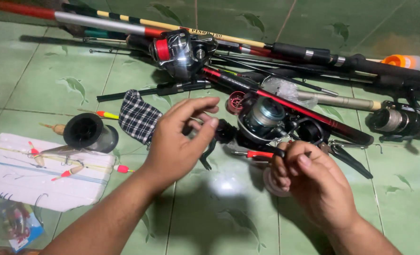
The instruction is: Assembling a spinning fishing reel by fitting the spool and internal components together.
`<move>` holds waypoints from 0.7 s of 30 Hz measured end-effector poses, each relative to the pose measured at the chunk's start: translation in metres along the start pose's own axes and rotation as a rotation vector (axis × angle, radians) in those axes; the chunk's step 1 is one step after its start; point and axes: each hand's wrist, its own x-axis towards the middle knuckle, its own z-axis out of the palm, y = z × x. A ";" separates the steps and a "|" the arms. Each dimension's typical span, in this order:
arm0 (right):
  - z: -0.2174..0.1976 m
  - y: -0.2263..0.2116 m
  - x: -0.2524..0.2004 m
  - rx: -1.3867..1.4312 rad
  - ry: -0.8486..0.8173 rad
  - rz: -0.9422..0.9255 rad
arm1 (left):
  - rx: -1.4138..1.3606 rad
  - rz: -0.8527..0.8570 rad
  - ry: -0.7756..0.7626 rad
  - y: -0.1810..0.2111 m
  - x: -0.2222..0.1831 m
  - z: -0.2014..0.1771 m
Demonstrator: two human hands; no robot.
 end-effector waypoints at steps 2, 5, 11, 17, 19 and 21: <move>-0.003 -0.001 -0.001 -0.079 0.060 -0.054 | 0.123 0.032 0.033 0.004 0.006 -0.009; -0.006 -0.003 0.001 -0.198 0.135 -0.117 | 0.543 0.089 0.038 -0.011 0.009 -0.028; -0.002 -0.003 0.002 -0.092 0.145 -0.091 | 0.945 -0.079 -0.271 -0.033 0.004 -0.056; -0.004 -0.002 0.005 -0.042 0.168 -0.052 | 0.988 -0.120 -0.404 -0.044 0.002 -0.041; -0.005 -0.003 0.006 -0.020 0.181 -0.039 | 0.988 -0.126 -0.414 -0.048 0.001 -0.039; -0.007 -0.003 0.007 0.155 0.185 0.011 | 0.982 -0.053 -0.376 -0.052 -0.001 -0.039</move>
